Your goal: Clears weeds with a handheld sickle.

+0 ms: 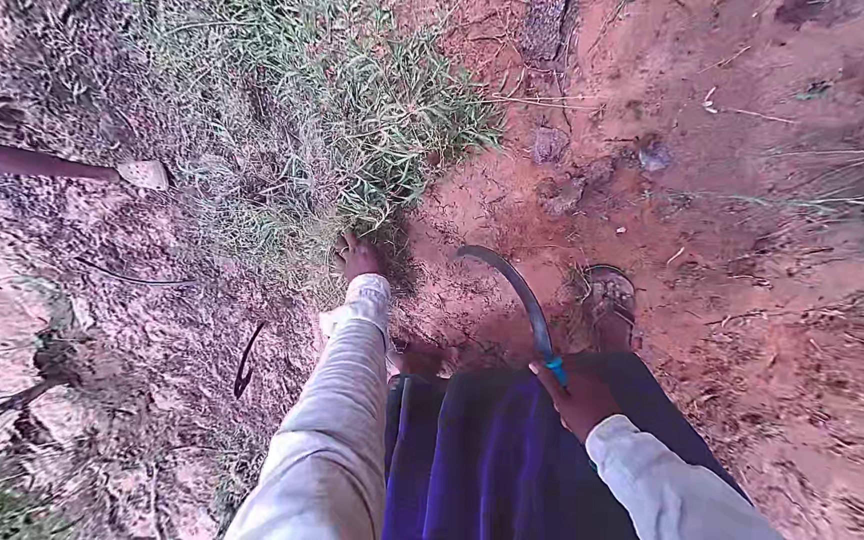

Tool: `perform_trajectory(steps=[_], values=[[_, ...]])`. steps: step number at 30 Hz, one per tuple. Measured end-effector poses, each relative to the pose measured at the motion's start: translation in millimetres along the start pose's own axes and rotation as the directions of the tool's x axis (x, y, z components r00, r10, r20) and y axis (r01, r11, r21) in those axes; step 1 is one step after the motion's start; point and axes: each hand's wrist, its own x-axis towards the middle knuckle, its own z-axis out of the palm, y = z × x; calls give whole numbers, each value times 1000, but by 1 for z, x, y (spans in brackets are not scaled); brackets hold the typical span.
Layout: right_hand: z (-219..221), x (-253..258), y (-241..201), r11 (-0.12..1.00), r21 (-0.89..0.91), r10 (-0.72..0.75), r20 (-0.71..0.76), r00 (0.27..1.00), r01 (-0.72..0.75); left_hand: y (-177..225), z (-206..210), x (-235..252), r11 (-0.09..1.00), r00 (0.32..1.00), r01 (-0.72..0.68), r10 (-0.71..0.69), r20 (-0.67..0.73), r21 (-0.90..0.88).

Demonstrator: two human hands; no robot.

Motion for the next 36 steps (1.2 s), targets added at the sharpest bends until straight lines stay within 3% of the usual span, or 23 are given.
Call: perform_trajectory(steps=[3,5,8,10,13,16,19,21,25,28,31,34,36], values=[[30,21,-6,982,187,49,-45,998,-39,5,21,25,991,994,-109,108,15,75],[57,31,-15,949,308,93,-46,995,-74,12,38,34,981,993,-90,76,86,174],[82,44,-19,974,225,33,-58,998,-19,7,54,49,986,984,-118,100,150,119],[97,53,-10,985,138,-81,-136,987,100,-9,35,63,973,959,-223,209,192,59],[117,74,3,967,58,-216,-318,923,247,-37,-9,83,912,892,-397,357,276,106],[119,111,-9,943,45,-287,-396,872,331,-47,-18,104,859,845,-494,440,303,131],[109,160,-51,930,83,-312,-336,889,357,-57,-19,121,812,784,-584,563,262,2],[117,183,-81,951,152,-229,-236,944,269,-62,-19,123,775,744,-629,623,243,-61],[144,179,-91,984,112,-134,-51,990,139,-62,-19,119,749,728,-659,658,194,-66],[160,149,-60,968,106,-211,-154,965,229,-60,-31,124,762,748,-645,645,157,-55],[170,126,-52,908,166,-301,-381,874,385,-57,-48,128,744,731,-668,652,202,12],[152,152,-116,930,277,-201,-171,965,243,-43,-59,124,702,696,-708,678,236,75],[162,180,-155,975,168,-149,22,989,143,-41,-62,122,686,688,-719,681,251,112]])
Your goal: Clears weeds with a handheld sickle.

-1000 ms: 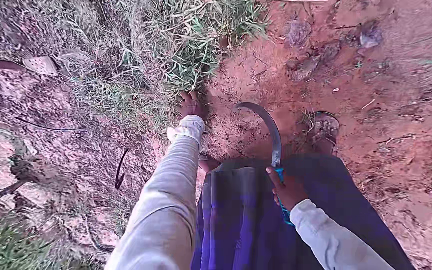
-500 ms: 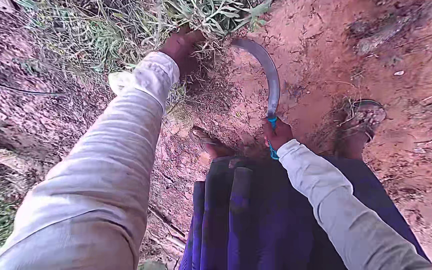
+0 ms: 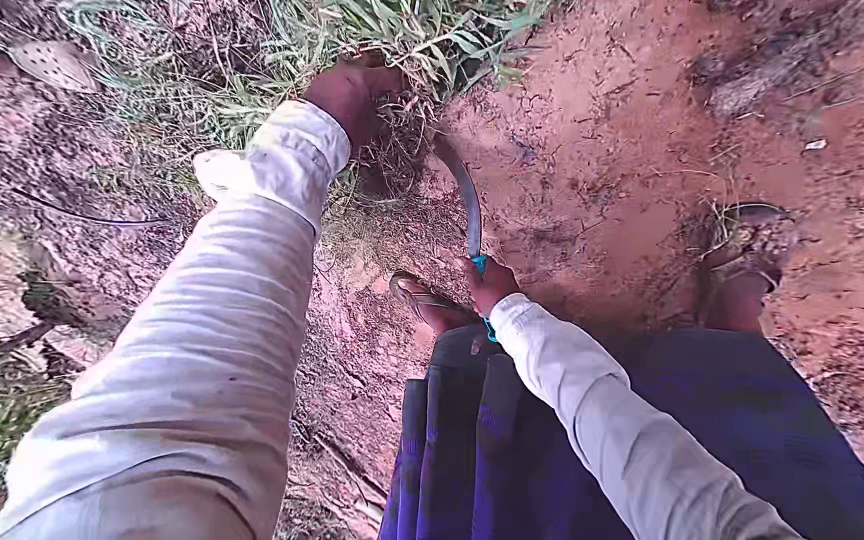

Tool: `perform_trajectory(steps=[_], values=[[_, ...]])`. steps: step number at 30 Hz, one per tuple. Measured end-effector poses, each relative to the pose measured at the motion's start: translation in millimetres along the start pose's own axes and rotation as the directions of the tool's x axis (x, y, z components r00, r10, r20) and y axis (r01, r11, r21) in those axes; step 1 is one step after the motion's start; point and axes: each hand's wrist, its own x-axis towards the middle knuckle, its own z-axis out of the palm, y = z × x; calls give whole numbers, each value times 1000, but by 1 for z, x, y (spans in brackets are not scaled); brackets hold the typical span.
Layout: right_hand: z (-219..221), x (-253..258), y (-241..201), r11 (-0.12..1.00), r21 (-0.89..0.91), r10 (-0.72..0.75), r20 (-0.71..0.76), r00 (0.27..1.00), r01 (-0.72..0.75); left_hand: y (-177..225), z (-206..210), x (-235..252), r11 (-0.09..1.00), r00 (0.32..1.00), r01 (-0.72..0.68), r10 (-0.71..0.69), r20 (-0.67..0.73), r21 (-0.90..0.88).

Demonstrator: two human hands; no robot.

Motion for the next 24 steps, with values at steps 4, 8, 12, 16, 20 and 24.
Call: perform_trajectory(steps=[4,8,12,16,20,24], values=[[29,-20,17,990,-140,-1,7,1000,2,-8,-7,-1,999,999,9,-11,31,52],[33,-76,82,979,-35,-199,-417,887,203,-11,-19,-9,1000,998,18,-19,-57,-19],[13,-37,32,953,217,-112,-388,915,209,-35,-30,-28,982,988,37,-64,-143,-185],[17,3,-7,972,218,-41,-199,979,85,-59,-24,-48,903,970,107,-186,-156,-415],[-12,-47,23,996,39,-72,-221,973,83,-60,-16,-43,838,952,140,-260,-159,-528],[-21,-70,35,963,27,-229,-436,870,267,-57,-28,-43,879,958,93,-207,-199,-468]])
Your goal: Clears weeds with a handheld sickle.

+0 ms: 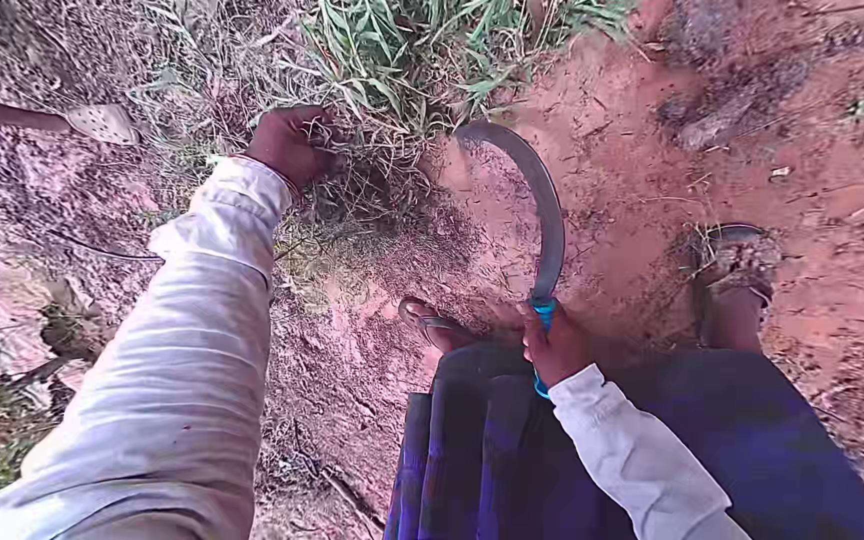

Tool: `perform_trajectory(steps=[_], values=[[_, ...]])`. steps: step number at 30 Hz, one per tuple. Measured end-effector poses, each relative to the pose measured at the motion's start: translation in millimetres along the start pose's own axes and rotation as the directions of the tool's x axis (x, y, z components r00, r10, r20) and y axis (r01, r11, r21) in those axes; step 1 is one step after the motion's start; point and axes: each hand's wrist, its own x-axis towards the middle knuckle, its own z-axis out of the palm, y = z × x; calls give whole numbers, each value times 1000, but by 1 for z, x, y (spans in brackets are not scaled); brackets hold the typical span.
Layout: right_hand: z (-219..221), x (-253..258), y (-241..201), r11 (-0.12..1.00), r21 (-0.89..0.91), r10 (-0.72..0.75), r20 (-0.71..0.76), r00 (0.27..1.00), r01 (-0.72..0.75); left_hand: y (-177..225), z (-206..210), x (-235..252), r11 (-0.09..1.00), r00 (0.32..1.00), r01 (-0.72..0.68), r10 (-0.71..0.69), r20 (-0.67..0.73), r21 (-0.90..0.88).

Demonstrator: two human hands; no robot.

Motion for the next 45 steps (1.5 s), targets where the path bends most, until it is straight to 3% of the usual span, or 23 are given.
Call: perform_trajectory(steps=[3,5,7,10,12,15,19,21,23,26,29,31,33,35,36,38,40,41,42,44,45], values=[[-1,54,-46,993,-74,100,147,984,-90,2,-1,-5,1000,999,-7,7,-33,4],[12,70,-54,972,-153,209,235,949,-176,2,7,-12,998,997,43,-46,-67,-48],[14,65,-52,961,-197,247,286,926,-195,0,14,-16,988,990,66,-83,-117,-143],[0,27,-39,952,-234,268,323,908,-197,5,18,-25,987,988,65,-84,-126,-150],[-13,-3,-21,967,-227,176,260,949,-117,4,14,-24,995,992,30,-42,-122,-95],[-11,-25,7,992,-119,-51,3,999,51,-6,10,-22,999,996,38,-37,-79,9],[-11,65,-45,982,-180,79,131,988,-55,-7,3,-7,994,992,76,-67,-111,78],[11,97,-55,982,-163,129,202,971,-96,-7,1,-2,981,991,31,-5,-134,193],[27,90,-57,986,-88,159,248,956,-141,-11,-2,-5,961,986,36,10,-165,274],[14,44,-45,973,-74,230,337,913,-218,-29,-17,-19,959,957,149,-78,-280,242],[1,0,-18,988,-60,150,199,968,-141,-50,-40,-40,950,951,216,-152,-268,228],[4,6,-23,997,-9,78,85,993,-77,-61,-37,-46,955,950,231,-181,-253,185],[10,50,-53,993,-43,114,132,985,-109,-50,-23,-39,964,903,259,-221,-367,57],[32,85,-76,981,-133,165,210,964,-139,-26,-9,-31,951,812,303,-291,-506,-60],[41,88,-81,975,-166,186,241,953,-148,-5,-1,-30,936,768,342,-327,-551,-79],[42,69,-79,952,-259,241,313,919,-161,43,18,-39,920,748,391,-294,-595,38],[33,36,-61,933,-323,272,347,898,-158,77,47,-47,921,829,269,-72,-555,282],[28,21,-49,932,-328,266,332,905,-154,85,64,-44,904,876,157,59,-479,398],[23,9,-38,939,-310,245,296,923,-149,87,79,-37,871,935,79,103,-338,485],[18,-13,-15,967,-220,174,196,965,-130,75,107,-18,779,998,30,17,-68,626],[15,-17,-8,979,-160,152,161,975,-126,62,118,-7,734,999,38,-21,-33,678]])
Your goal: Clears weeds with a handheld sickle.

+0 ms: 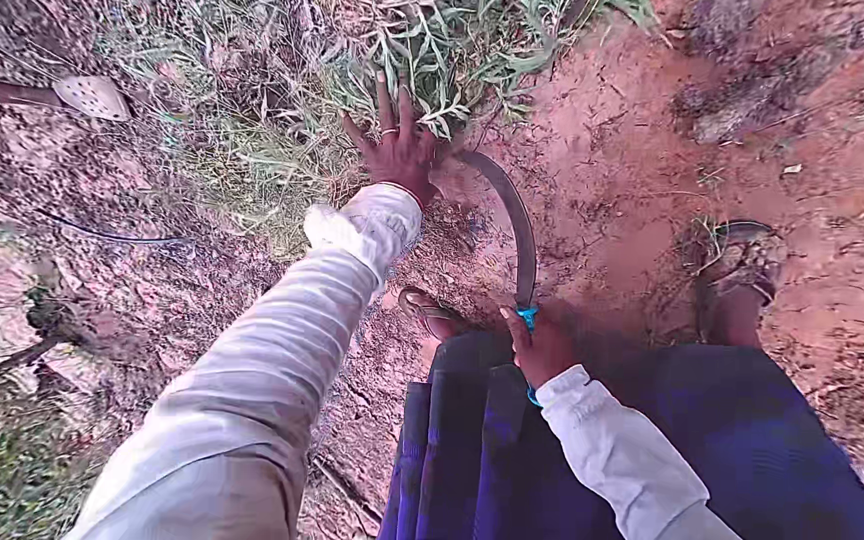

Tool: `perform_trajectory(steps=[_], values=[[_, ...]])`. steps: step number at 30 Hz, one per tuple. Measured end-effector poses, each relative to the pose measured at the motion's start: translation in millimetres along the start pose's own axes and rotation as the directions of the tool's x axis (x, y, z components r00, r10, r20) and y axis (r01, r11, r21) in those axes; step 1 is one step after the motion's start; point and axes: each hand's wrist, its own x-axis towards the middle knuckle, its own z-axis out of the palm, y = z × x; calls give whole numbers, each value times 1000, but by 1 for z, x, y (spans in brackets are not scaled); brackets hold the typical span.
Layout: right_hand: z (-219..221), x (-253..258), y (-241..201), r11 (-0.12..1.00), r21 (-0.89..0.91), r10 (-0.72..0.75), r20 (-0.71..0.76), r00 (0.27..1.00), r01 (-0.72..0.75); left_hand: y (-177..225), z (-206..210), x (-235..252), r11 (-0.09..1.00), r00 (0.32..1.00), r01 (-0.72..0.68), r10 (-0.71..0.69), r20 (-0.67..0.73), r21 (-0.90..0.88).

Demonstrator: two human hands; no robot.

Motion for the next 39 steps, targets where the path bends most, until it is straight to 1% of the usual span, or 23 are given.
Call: perform_trajectory(steps=[2,4,5,7,9,10,11,14,16,19,21,22,24,26,28,29,30,31,32,33,35,37,39], values=[[-4,4,10,995,87,-41,-60,997,47,-9,18,19,997,998,45,-47,35,63],[-6,10,16,987,121,-97,-98,990,109,-13,21,30,998,998,48,-49,36,33],[-5,14,17,981,132,-126,-121,985,141,-12,17,34,999,998,32,-33,51,23],[-1,18,21,967,143,-184,-189,965,212,-15,2,42,1000,992,20,-19,128,-11],[3,21,25,948,167,-229,-242,943,273,-31,-21,43,986,977,131,-110,183,-103],[4,23,26,941,179,-238,-257,937,288,-42,-30,41,970,971,189,-161,179,-152],[4,25,24,937,200,-232,-257,938,286,-54,-37,40,959,969,214,-185,163,-186],[1,46,6,925,285,-190,-220,957,250,-71,-43,41,955,979,187,-162,122,-230],[-2,72,-19,934,289,-174,-152,973,212,-80,-41,46,951,986,151,-124,114,-268],[4,114,-66,981,155,-118,-22,993,120,-96,-33,48,948,994,71,-42,99,-311],[10,127,-86,997,60,-55,25,998,54,-102,-30,53,947,996,41,-12,91,-318],[11,125,-91,1000,20,-24,39,999,24,-105,-30,55,953,996,30,-2,95,-301],[3,104,-88,998,-58,32,64,997,-29,-107,-32,57,966,993,8,23,115,-260],[-7,68,-67,992,-114,69,96,993,-58,-107,-38,60,973,992,-11,39,119,-231],[2,29,-22,997,-83,1,68,998,4,-108,-45,60,973,992,4,26,126,-229],[8,12,1,998,-42,-55,21,998,56,-110,-44,58,970,992,5,25,123,-244],[12,-1,18,993,-5,-120,-62,991,120,-111,-39,56,961,993,1,32,113,-276],[11,-4,23,986,38,-154,-131,979,160,-113,-33,57,952,995,-11,41,94,-306],[6,2,17,981,97,-155,-154,976,171,-115,-27,58,942,996,-20,46,73,-335],[0,16,3,974,154,-143,-141,980,165,-118,-23,58,934,997,-22,46,58,-357],[-5,65,-40,966,219,-131,-55,990,140,-123,-21,60,944,996,16,12,83,-329],[5,112,-80,987,131,-108,86,990,96,-128,-18,63,965,992,55,-24,120,-256],[23,128,-107,999,-2,-35,212,977,36,-130,-19,64,983,984,50,-19,175,-175]])
